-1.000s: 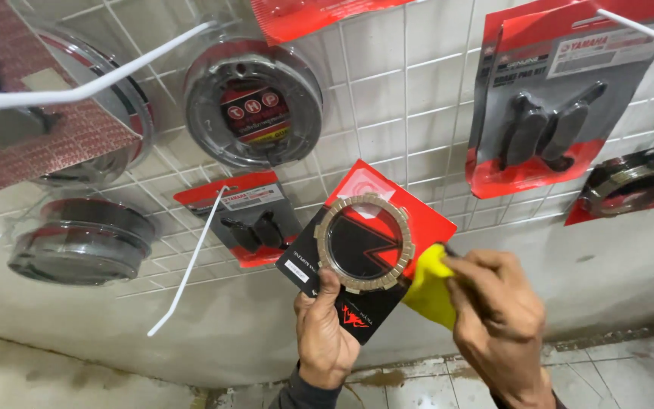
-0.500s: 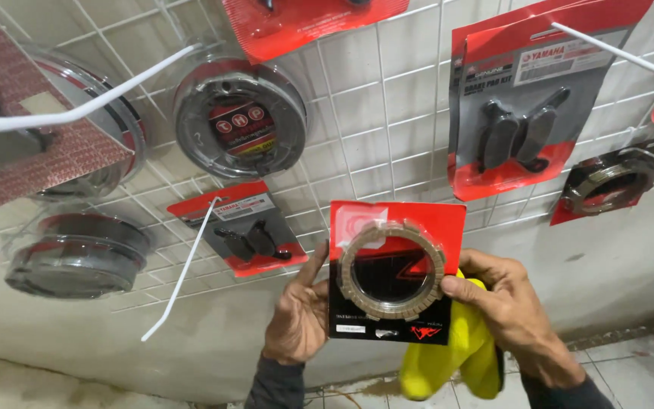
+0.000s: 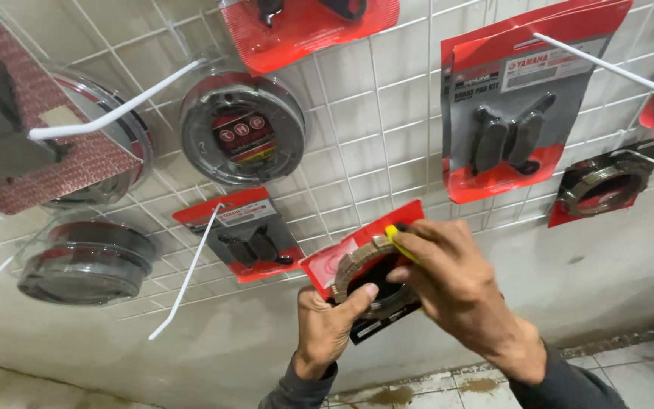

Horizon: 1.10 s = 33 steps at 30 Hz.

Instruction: Cleaning dust off packaged motorcycle clutch plates using a cloth.

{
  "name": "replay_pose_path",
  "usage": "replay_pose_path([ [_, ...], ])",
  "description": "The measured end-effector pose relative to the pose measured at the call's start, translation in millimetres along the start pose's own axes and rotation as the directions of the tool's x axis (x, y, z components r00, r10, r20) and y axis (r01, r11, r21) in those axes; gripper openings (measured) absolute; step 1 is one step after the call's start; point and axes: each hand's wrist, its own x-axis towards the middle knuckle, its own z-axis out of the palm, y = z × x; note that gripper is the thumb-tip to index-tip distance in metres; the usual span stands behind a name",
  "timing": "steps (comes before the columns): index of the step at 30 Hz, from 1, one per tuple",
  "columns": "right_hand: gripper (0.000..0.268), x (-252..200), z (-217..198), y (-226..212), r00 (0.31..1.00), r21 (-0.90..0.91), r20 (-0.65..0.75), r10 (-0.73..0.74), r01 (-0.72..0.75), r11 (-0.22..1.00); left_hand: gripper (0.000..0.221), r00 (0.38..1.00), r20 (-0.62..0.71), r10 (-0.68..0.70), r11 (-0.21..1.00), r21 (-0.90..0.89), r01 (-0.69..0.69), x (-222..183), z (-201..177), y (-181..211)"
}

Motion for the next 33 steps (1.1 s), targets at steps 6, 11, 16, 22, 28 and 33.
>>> replay_pose_path([
  [6,0.048,6,-5,2,0.972,-0.273,0.225,-0.072,0.134,0.953,0.018,0.999,-0.038,0.034,0.987,0.161,-0.027,-6,-11,-13],
  [11,0.023,-6,1,10,0.957,0.172,0.072,0.282,-0.291,0.941,0.031,0.992,-0.111,0.062,0.922,-0.373,-0.1,-7,-3,-18],
  [16,0.036,-24,21,4,0.927,0.323,-0.016,0.375,-0.35,0.879,0.029,0.988,-0.152,0.006,0.889,-0.452,-0.075,-7,-2,-28],
  [22,0.009,-16,11,20,0.772,0.395,0.276,0.573,-0.634,0.665,0.034,0.99,-0.072,0.121,0.889,-0.435,-0.141,-9,0,-23],
  [28,0.026,-17,18,9,0.785,0.433,0.176,0.595,-0.604,0.669,0.032,0.988,-0.12,0.1,0.891,-0.431,-0.143,-9,-3,-26],
  [33,0.024,-13,11,20,0.922,0.199,-0.025,0.386,-0.374,0.906,0.028,0.992,-0.117,0.037,0.875,-0.475,-0.089,-10,-10,-38],
])
